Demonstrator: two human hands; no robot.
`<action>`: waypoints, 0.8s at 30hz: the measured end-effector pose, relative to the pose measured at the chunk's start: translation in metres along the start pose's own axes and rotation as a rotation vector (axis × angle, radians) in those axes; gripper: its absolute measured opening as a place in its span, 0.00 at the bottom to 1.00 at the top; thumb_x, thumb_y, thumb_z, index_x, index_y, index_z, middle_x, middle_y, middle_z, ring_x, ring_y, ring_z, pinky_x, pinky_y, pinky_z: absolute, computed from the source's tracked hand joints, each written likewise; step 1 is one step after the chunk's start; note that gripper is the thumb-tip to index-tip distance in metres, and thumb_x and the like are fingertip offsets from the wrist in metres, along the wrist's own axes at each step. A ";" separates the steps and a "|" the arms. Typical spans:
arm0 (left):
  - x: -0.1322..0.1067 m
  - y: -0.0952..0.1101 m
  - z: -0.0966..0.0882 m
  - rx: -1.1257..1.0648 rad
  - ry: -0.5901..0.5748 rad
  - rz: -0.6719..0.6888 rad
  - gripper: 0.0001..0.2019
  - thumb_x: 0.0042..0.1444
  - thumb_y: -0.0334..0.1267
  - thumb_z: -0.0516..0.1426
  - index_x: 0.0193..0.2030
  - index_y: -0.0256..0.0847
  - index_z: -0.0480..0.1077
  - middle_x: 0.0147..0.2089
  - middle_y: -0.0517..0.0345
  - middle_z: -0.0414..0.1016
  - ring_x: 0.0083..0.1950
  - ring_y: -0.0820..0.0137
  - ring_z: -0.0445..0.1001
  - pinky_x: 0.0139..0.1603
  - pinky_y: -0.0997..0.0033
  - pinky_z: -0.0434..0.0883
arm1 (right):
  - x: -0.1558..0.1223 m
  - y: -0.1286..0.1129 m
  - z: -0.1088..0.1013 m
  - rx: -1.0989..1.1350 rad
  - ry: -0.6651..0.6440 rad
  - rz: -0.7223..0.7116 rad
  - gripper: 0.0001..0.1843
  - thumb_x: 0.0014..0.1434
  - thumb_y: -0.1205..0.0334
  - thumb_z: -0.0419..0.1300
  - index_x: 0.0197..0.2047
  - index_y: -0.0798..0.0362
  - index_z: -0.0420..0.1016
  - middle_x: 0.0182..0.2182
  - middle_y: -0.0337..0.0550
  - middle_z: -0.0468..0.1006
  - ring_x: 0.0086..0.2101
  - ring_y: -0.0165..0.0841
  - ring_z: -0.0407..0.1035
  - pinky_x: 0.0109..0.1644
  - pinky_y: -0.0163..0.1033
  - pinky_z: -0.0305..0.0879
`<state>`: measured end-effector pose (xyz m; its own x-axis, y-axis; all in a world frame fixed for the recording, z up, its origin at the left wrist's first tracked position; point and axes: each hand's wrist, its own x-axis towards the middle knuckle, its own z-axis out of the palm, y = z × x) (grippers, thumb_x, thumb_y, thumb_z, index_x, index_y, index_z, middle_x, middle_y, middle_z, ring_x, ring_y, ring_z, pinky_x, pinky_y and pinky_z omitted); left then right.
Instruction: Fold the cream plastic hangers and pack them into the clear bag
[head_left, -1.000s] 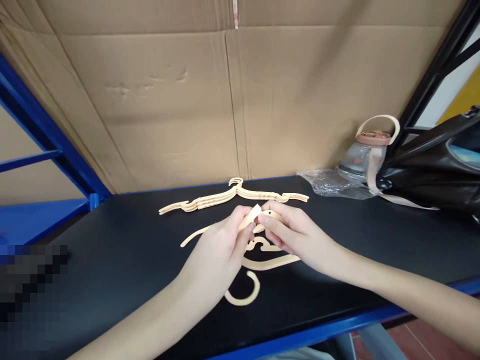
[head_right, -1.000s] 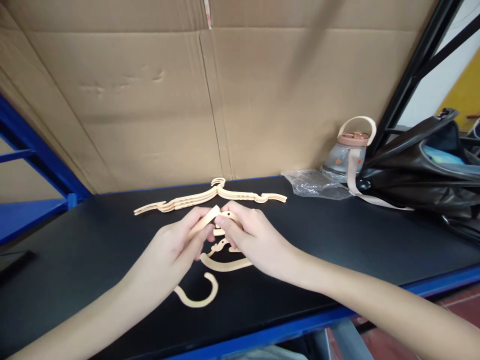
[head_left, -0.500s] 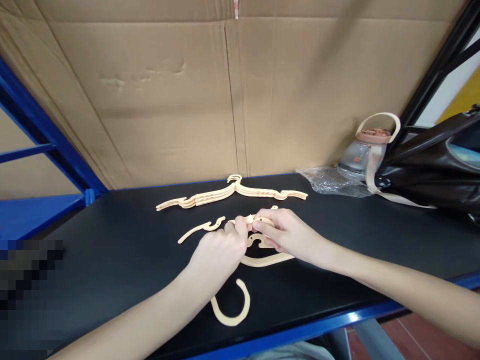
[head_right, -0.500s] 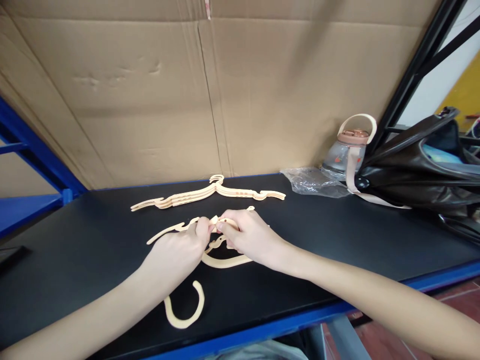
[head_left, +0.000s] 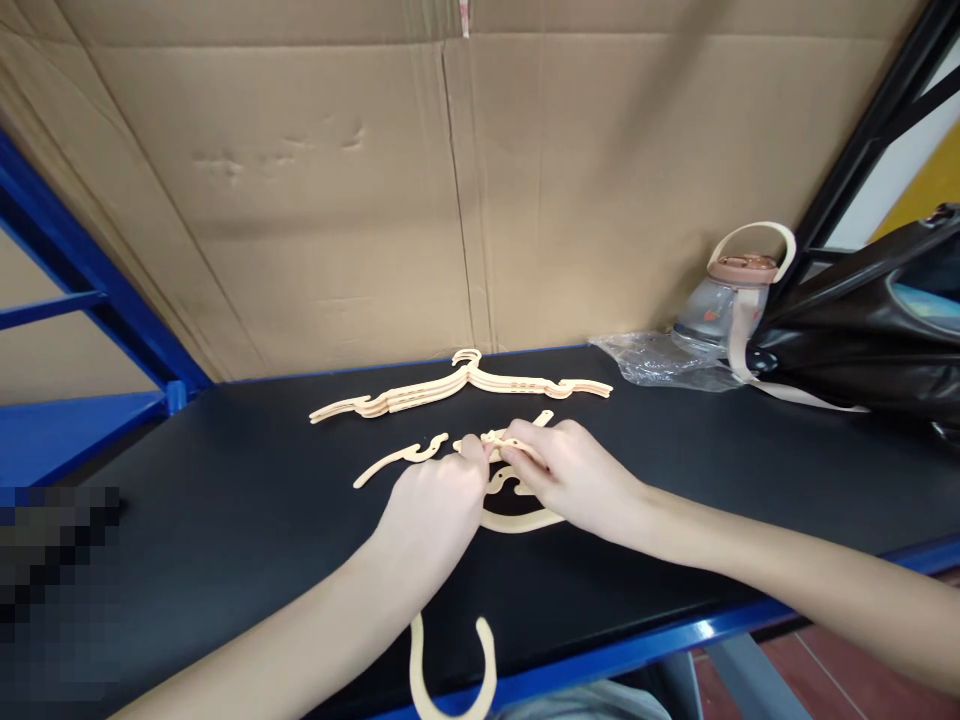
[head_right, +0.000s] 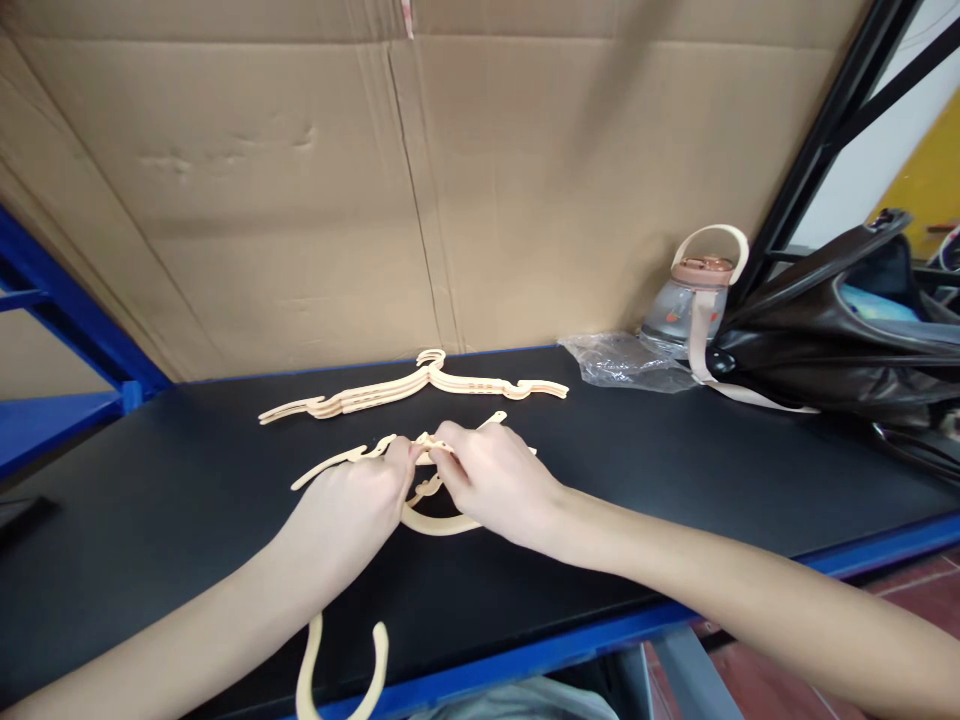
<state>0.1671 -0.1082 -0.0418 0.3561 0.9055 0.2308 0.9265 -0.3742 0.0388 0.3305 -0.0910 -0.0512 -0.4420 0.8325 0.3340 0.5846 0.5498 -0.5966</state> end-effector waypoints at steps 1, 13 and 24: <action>0.001 -0.003 -0.002 -0.004 -0.033 -0.016 0.12 0.59 0.25 0.44 0.35 0.33 0.68 0.22 0.51 0.71 0.22 0.62 0.73 0.20 0.73 0.58 | 0.001 0.003 0.001 -0.034 0.013 -0.012 0.11 0.64 0.65 0.49 0.28 0.53 0.62 0.19 0.32 0.61 0.20 0.25 0.54 0.26 0.33 0.47; 0.023 -0.042 -0.012 -1.124 -0.218 -0.381 0.18 0.63 0.51 0.46 0.35 0.38 0.66 0.18 0.70 0.52 0.14 0.81 0.45 0.13 0.83 0.46 | 0.018 0.033 -0.024 -0.223 0.031 -0.045 0.18 0.68 0.57 0.44 0.47 0.49 0.75 0.42 0.42 0.75 0.41 0.34 0.70 0.45 0.39 0.62; 0.026 -0.057 -0.016 -1.623 -0.498 -0.512 0.14 0.64 0.43 0.50 0.40 0.34 0.69 0.22 0.70 0.48 0.15 0.85 0.41 0.11 0.87 0.45 | 0.032 0.068 -0.015 -0.023 0.045 0.040 0.14 0.60 0.66 0.55 0.49 0.58 0.73 0.44 0.50 0.72 0.43 0.36 0.70 0.47 0.42 0.66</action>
<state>0.1219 -0.0668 -0.0228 0.3828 0.8376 -0.3896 0.0148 0.4162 0.9092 0.3661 -0.0258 -0.0695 -0.3872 0.8560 0.3425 0.6169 0.5166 -0.5937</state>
